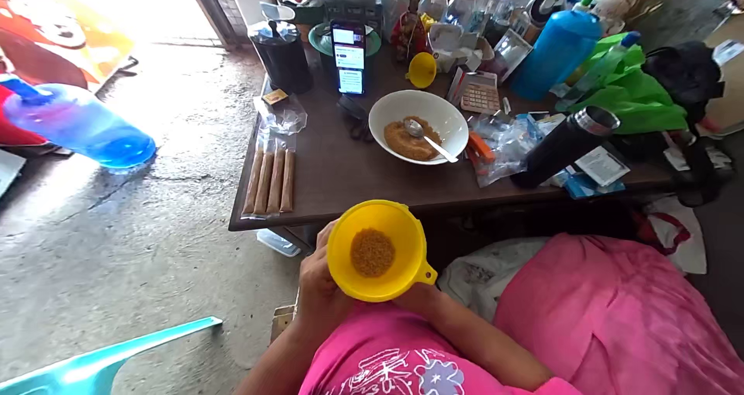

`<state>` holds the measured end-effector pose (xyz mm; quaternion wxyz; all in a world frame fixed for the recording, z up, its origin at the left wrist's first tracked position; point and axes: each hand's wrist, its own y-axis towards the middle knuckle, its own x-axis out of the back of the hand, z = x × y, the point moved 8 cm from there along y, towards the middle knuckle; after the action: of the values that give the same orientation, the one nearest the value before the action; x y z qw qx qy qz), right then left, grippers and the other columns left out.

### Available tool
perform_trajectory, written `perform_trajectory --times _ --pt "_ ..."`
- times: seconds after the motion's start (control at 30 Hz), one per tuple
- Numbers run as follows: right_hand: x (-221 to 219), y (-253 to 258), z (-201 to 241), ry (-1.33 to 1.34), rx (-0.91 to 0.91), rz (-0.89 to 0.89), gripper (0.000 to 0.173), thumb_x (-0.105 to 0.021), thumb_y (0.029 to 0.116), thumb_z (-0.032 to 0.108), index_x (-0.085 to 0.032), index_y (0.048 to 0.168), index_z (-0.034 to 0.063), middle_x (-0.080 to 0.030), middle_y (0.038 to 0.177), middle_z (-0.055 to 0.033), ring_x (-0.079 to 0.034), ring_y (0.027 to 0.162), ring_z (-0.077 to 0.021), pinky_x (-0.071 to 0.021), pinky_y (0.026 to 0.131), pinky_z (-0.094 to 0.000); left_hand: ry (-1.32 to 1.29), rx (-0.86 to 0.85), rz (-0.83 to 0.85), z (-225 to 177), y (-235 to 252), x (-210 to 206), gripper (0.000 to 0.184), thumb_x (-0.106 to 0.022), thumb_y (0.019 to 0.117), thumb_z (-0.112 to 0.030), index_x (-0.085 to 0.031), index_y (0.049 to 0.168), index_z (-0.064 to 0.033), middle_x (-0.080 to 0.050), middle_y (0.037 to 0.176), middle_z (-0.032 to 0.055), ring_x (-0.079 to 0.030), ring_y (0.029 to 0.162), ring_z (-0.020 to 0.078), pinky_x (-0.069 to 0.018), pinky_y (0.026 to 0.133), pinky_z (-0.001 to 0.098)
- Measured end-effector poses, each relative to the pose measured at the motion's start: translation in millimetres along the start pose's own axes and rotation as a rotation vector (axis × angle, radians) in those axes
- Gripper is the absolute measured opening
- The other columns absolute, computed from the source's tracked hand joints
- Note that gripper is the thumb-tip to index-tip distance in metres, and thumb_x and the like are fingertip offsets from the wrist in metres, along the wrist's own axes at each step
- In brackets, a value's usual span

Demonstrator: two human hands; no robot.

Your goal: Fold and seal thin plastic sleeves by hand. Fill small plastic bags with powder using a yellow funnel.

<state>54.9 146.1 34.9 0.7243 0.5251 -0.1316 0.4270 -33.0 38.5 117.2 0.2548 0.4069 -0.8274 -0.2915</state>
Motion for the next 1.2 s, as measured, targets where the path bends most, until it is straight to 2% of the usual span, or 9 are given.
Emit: perform_trajectory --times 0.07,0.2,0.3,0.53,0.8,0.9,1.0,1.1,1.2 --pt "-6.2 -5.1 -5.6 0.063 -0.099 0.047 0.016 -0.066 0.0941 0.011 -0.076 0.088 0.0003 -0.075 0.08 -0.0118 -0.073 0.075 -0.0248 -0.06 0.069 -0.0405 0.034 0.004 0.0 0.7 -1.0 -0.2 0.015 -0.066 0.0991 -0.029 -0.069 0.113 -0.0257 -0.069 0.118 -0.0189 -0.058 0.12 -0.0043 -0.041 0.114 0.0268" --pt "3.3 3.7 -2.0 0.002 0.001 -0.025 0.02 -0.063 0.0959 0.016 -0.07 0.081 0.0056 -0.069 0.07 -0.0067 -0.069 0.065 -0.0182 -0.0561 0.058 -0.0324 0.006 0.001 -0.01 1.3 -0.3 1.2 0.021 -0.066 0.099 -0.03 -0.069 0.12 -0.03 -0.065 0.128 -0.0219 -0.055 0.126 -0.004 -0.0429 0.114 0.0251" --pt "0.9 2.7 -7.4 0.009 -0.056 0.004 0.016 -0.066 0.0929 0.011 -0.071 0.081 0.0026 -0.069 0.07 -0.009 -0.07 0.064 -0.0205 -0.0566 0.055 -0.0354 0.031 0.011 -0.037 1.8 1.5 3.8 0.018 -0.069 0.097 -0.027 -0.07 0.115 -0.0268 -0.068 0.121 -0.0202 -0.058 0.122 -0.0046 -0.044 0.112 0.0239" --pt "-5.1 7.4 -11.4 -0.006 -0.064 0.063 0.019 -0.063 0.0968 0.015 -0.072 0.083 0.0048 -0.07 0.071 -0.0076 -0.07 0.065 -0.0204 -0.0577 0.058 -0.036 -0.012 0.04 -0.072 9.9 3.9 5.4 0.018 -0.071 0.0955 -0.028 -0.072 0.113 -0.0275 -0.07 0.118 -0.0179 -0.062 0.117 -0.0021 -0.0507 0.105 0.0247" --pt "-1.6 6.2 -2.1 0.028 -0.001 0.035 0.025 -0.058 0.101 0.018 -0.072 0.084 0.0063 -0.069 0.07 -0.0053 -0.068 0.064 -0.0173 -0.0557 0.057 -0.0324 -0.002 0.033 -0.07 7.3 4.3 8.7 0.018 -0.07 0.0963 -0.031 -0.071 0.115 -0.0306 -0.069 0.12 -0.0205 -0.06 0.12 -0.0026 -0.047 0.11 0.0263" --pt "-11.3 -0.4 -10.8 0.11 -0.114 0.081 0.023 -0.06 0.1006 0.016 -0.072 0.087 0.0021 -0.071 0.072 -0.0089 -0.07 0.064 -0.0198 -0.0579 0.058 -0.0372 0.051 0.026 -0.066 3.7 6.8 8.4 0.013 -0.071 0.0954 -0.028 -0.072 0.108 -0.0254 -0.071 0.113 -0.0174 -0.061 0.116 -0.0027 -0.0437 0.113 0.0296" --pt "-4.7 4.7 0.8 0.1 -0.049 0.056 0.025 -0.058 0.101 0.017 -0.072 0.085 0.0044 -0.069 0.07 -0.0062 -0.069 0.063 -0.0165 -0.0565 0.057 -0.0323 0.05 0.0 -0.057 0.4 8.1 7.1 0.016 -0.07 0.0966 -0.03 -0.071 0.113 -0.0278 -0.069 0.121 -0.0192 -0.058 0.123 -0.002 -0.0436 0.114 0.0291" --pt "-9.3 -2.8 -7.4 0.153 -0.176 0.108 0.022 -0.06 0.0999 0.014 -0.074 0.091 -0.0004 -0.073 0.077 -0.0117 -0.073 0.068 -0.022 -0.0591 0.061 -0.0396 0.087 -0.018 -0.045 -2.7 8.3 5.7 0.011 -0.068 0.0971 -0.029 -0.071 0.106 -0.0225 -0.071 0.11 -0.0156 -0.061 0.115 -0.0027 -0.0397 0.115 0.0307" --pt "-4.2 1.4 -7.7 0.118 -0.109 0.065 0.022 -0.061 0.0996 0.017 -0.074 0.087 0.0032 -0.072 0.075 -0.0081 -0.071 0.067 -0.0188 -0.0578 0.059 -0.0354 0.089 -0.027 -0.032 -2.8 9.0 5.8 0.015 -0.067 0.0984 -0.03 -0.07 0.112 -0.0268 -0.07 0.117 -0.0199 -0.059 0.121 -0.004 -0.0407 0.117 0.0298"
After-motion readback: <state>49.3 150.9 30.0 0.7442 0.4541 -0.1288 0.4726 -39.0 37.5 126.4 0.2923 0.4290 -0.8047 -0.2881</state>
